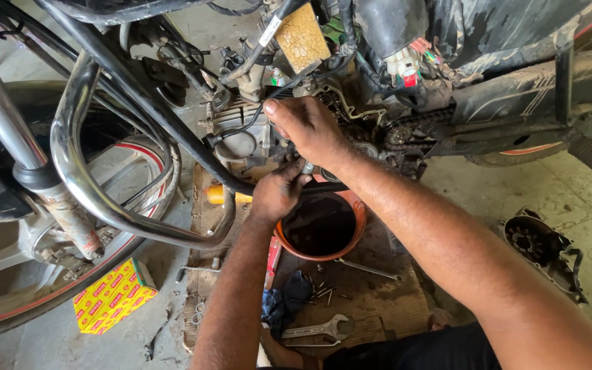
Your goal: The person sits on the floor beside a motorcycle and uses a long T-handle bar to loosen bolts on the engine's outer cover. They remove the round cover, set it on the ground, and then use wrenches to work on the clutch assembly inside the engine, holding parts with one hand while turning fasteners with the other.
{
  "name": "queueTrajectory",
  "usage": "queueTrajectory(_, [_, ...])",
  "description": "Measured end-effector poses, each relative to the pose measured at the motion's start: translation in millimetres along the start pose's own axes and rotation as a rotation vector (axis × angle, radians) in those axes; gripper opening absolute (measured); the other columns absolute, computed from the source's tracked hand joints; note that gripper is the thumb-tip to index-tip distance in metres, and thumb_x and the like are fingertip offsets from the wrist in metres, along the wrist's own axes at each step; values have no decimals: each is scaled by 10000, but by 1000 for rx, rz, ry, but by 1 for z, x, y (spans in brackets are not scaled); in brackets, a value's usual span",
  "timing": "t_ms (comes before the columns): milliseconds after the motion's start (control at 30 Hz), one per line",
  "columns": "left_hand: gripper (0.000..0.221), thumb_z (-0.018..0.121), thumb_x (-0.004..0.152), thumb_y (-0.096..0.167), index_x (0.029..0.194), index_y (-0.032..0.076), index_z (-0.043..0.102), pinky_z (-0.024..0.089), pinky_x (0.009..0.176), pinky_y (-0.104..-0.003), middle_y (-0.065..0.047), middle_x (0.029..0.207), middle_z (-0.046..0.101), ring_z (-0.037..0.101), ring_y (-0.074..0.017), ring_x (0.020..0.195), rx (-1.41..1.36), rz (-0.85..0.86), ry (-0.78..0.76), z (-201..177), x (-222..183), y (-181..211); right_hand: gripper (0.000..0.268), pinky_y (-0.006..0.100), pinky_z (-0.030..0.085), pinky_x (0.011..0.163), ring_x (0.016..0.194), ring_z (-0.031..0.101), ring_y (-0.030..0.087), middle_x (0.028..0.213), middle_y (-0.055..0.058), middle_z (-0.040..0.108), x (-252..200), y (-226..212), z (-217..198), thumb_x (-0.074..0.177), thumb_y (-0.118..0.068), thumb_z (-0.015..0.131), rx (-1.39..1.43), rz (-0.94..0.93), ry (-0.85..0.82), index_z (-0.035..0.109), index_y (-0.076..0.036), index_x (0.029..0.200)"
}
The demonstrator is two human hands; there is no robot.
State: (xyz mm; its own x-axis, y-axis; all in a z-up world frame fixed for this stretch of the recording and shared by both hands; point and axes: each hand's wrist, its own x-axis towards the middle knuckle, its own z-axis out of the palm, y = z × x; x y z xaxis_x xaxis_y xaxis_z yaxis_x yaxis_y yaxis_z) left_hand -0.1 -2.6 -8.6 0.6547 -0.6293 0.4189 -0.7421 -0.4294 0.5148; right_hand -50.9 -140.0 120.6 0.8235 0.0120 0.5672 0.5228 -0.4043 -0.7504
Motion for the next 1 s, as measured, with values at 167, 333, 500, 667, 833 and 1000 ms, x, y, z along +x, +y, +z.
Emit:
queueTrajectory(167, [460,679,958,362,1403,271,605,547,959,-432,-87,1366,665,669,-327,1177,9,14,19,5,0,-4,634,300,441,581,595,526,97,595,-38,521,7,6,-5,1004,-634,458,6,28,-66,568,-107,669])
queueTrajectory(333, [461,667,957,381,1404,290,602,550,960,-427,-69,1368,668,677,-309,1171,-7,-11,4,1,1,1,639,302,545,657,676,630,111,703,-8,655,12,-11,-19,1007,-653,410,-33,103,-248,679,-124,769])
queueTrajectory(500, [459,674,955,389,1403,320,602,544,974,-429,-63,1359,668,675,-308,1173,-7,-33,-2,2,0,-2,527,349,568,796,924,667,134,1009,40,696,13,-49,-29,973,-597,475,-195,60,-265,676,-164,1196])
queueTrajectory(667, [464,675,950,387,1404,325,600,548,967,-431,-60,1360,670,670,-316,1178,-38,-48,2,-2,-1,2,490,368,587,839,958,705,160,1084,36,759,24,-49,-51,1030,-545,443,-117,-137,-91,731,-153,1090])
queueTrajectory(833, [462,668,954,394,1405,327,590,550,963,-435,-60,1360,673,671,-320,1178,-46,-33,7,0,0,-1,575,372,625,891,968,788,159,990,42,808,35,-31,-15,1094,-518,360,35,-164,-44,745,-133,908])
queueTrajectory(1000, [455,654,957,388,1405,331,599,544,957,-446,-66,1361,671,661,-327,1184,-17,-6,11,-1,1,1,491,379,594,772,851,743,173,887,65,774,37,-23,-11,1062,-409,381,93,-123,-356,733,-113,889])
